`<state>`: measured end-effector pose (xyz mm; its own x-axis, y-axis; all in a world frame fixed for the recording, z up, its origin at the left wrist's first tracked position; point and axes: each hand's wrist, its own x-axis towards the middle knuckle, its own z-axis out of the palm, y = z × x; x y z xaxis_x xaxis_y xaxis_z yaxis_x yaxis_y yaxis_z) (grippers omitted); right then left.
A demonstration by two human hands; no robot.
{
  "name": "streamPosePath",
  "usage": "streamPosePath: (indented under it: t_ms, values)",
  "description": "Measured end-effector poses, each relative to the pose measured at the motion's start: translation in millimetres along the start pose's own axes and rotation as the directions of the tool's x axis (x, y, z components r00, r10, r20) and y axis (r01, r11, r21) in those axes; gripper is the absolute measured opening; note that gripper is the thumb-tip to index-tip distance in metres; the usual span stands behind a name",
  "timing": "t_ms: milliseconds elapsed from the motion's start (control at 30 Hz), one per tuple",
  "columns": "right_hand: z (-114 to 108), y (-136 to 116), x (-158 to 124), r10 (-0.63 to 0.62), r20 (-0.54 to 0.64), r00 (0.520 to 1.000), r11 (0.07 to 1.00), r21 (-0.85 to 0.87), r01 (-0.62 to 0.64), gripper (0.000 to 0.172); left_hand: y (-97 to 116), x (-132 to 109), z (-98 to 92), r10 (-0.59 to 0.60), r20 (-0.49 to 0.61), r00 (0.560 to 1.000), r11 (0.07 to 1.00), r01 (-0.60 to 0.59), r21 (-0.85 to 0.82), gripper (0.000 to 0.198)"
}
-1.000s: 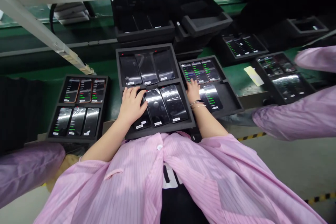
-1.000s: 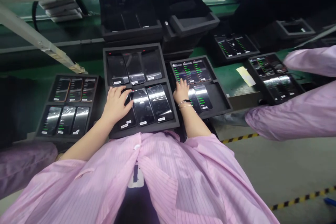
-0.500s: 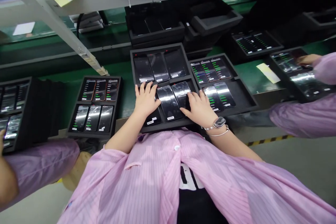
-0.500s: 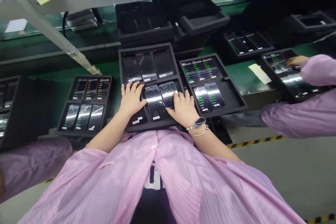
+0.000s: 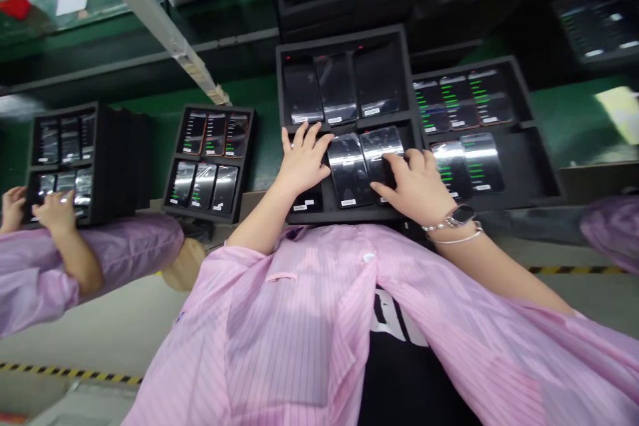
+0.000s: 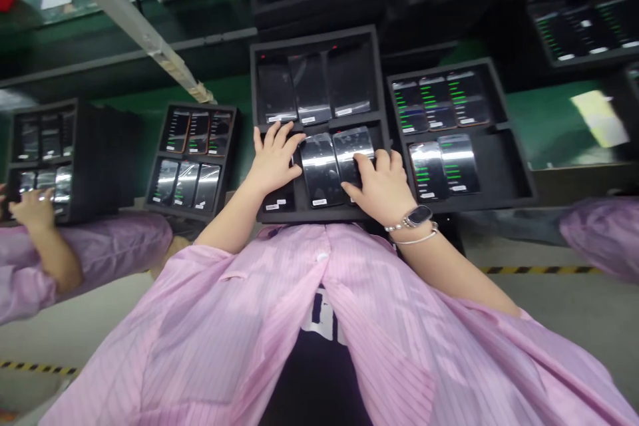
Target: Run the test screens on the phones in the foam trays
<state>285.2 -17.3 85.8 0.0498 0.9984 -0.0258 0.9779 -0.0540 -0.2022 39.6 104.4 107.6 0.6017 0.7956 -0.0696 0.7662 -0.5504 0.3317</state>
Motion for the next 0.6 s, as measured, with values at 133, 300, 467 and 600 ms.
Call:
streamPosePath:
  t_ms: [133, 300, 467, 600]
  values:
    - [-5, 0, -6, -0.029, 0.023, 0.999, 0.999, 0.021, 0.029, 0.076, 5, 3, -2.7, -0.002, 0.029, 1.000, 1.000, 0.003, -0.020, 0.063]
    - [-26, 11, 22, -0.140, -0.067, 0.988, 0.986, 0.081, 0.146, 0.080, 40, 21, 14.0, 0.093, 0.016, 0.996, 0.994, -0.092, -0.062, 0.065]
    - [-23, 29, 123, -0.216, -0.112, 0.970, 0.942, 0.238, 0.237, 0.074, 53, 21, 40.2, 0.048, 0.026, 0.998, 0.999, -0.048, -0.020, 0.062]
    - [-3, 10, 190, -0.103, -0.073, 0.992, 0.975, 0.191, 0.116, 0.085, 48, 7, 41.5, -0.024, 0.014, 1.000, 1.000, 0.024, -0.012, 0.064]
